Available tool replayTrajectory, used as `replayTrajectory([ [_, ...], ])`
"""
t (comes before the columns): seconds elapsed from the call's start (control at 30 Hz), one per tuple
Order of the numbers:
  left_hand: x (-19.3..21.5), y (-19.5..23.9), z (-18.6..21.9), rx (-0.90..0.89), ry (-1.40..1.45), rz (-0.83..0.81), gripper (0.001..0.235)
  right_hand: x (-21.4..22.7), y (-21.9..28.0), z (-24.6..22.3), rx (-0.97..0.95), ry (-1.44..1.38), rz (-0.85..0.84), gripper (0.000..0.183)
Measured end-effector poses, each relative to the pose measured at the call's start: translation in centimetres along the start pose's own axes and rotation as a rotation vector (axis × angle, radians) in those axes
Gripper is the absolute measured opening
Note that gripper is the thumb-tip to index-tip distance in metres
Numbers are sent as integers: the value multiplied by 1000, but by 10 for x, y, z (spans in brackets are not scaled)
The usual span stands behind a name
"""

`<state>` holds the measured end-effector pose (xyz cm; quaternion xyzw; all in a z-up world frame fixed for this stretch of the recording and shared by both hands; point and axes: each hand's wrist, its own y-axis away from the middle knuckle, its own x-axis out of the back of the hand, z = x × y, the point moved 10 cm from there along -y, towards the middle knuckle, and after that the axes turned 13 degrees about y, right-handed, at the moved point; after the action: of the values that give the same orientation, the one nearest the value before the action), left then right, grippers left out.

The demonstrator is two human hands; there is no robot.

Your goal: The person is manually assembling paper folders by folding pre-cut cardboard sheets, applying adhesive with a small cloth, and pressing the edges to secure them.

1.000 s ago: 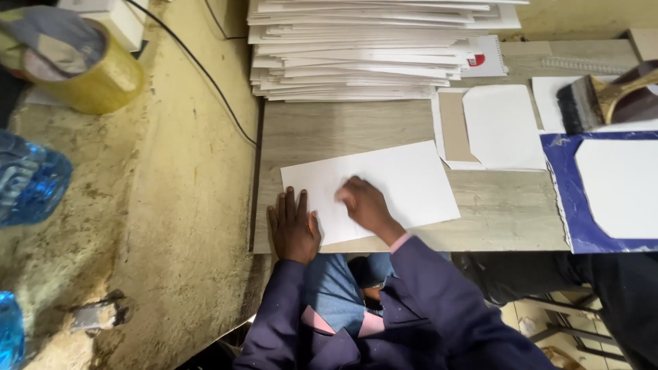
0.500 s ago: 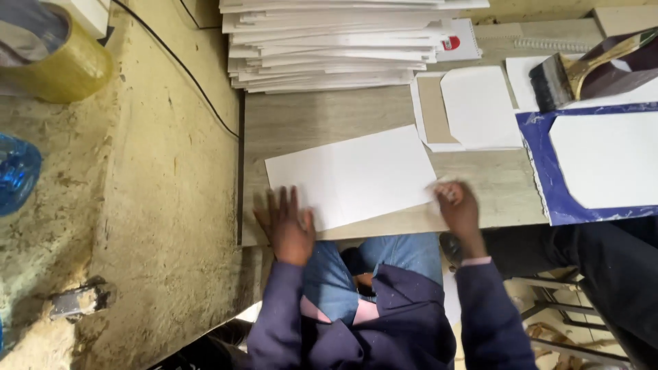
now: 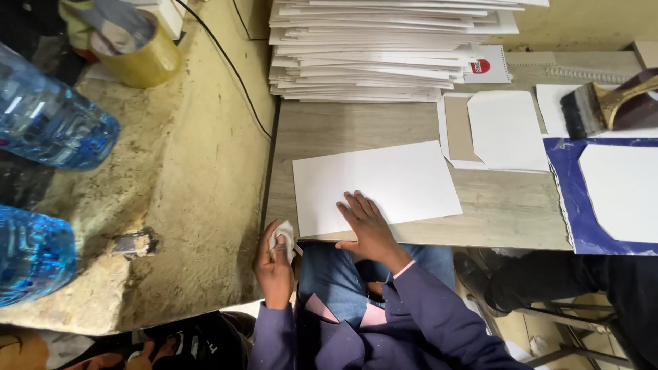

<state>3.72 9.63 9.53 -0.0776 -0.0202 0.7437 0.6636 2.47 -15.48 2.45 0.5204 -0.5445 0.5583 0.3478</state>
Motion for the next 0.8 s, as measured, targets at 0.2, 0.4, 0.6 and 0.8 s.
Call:
replayTrajectory([
  [0.2, 17, -10, -61, 303, 225, 191, 34, 41, 42, -30, -32, 5, 351, 29],
  [0.4, -13, -38, -29, 161, 356, 223, 32, 32, 52, -29, -55, 120, 365, 17],
  [0.6, -22, -52, -44, 117, 462, 152, 30, 32, 47, -32, -31, 190, 172, 70],
  [0.8, -34, -29, -36, 224, 502, 80, 31, 37, 52, -34, -18, 102, 371, 46],
])
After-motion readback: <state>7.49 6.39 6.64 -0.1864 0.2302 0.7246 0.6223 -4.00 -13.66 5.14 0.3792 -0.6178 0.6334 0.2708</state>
